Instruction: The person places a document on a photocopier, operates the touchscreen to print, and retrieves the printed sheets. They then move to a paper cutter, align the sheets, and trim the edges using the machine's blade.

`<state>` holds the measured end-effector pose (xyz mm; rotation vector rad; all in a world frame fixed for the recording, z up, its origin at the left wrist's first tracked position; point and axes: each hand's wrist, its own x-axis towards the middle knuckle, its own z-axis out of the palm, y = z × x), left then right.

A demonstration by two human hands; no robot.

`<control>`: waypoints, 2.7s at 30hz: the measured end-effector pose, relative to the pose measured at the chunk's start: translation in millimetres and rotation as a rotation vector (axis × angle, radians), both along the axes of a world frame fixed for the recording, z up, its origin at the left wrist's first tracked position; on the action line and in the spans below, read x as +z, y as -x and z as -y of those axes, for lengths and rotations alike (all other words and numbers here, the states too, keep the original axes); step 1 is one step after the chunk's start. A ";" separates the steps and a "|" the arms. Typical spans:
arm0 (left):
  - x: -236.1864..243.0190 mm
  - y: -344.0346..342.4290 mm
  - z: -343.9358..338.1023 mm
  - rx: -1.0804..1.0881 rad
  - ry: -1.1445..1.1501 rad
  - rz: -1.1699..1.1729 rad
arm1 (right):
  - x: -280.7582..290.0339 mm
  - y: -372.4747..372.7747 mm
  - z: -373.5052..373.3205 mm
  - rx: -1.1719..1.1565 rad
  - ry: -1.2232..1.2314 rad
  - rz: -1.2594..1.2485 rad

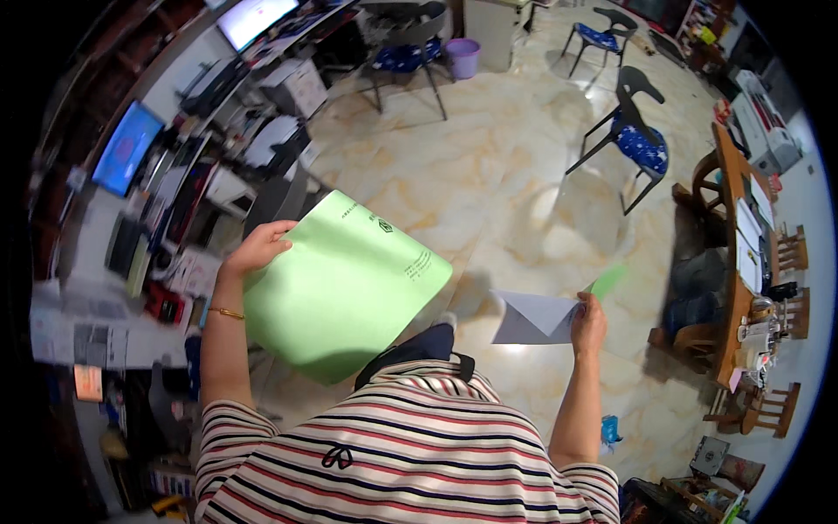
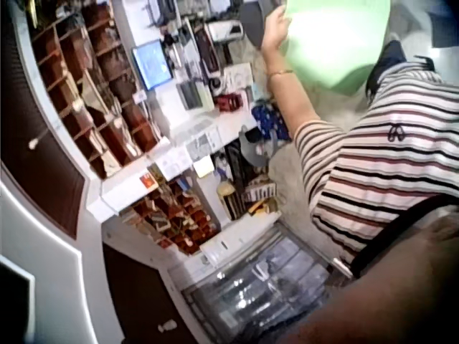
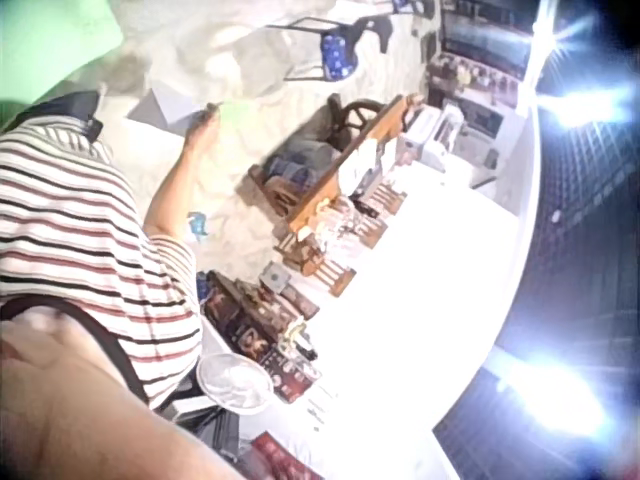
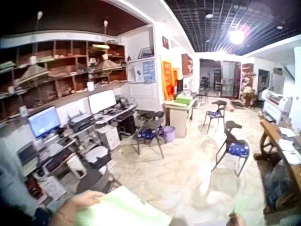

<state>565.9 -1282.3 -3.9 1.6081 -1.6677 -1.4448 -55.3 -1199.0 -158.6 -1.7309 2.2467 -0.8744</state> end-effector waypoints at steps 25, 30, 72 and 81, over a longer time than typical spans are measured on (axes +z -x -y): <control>102.3 347.1 807.7 0.158 0.635 0.077 | 67.7 164.9 816.1 -0.002 0.183 1.327; 103.0 432.8 1027.3 0.004 0.710 0.084 | 89.0 224.3 981.7 -0.088 0.253 1.405; 87.7 1713.5 2095.0 -0.929 0.637 -0.138 | 44.1 1238.0 1611.8 -1.435 -0.059 -0.051; 82.1 1945.3 2243.5 -0.802 0.731 0.321 | 23.3 1591.8 1816.0 -1.176 -0.341 -0.101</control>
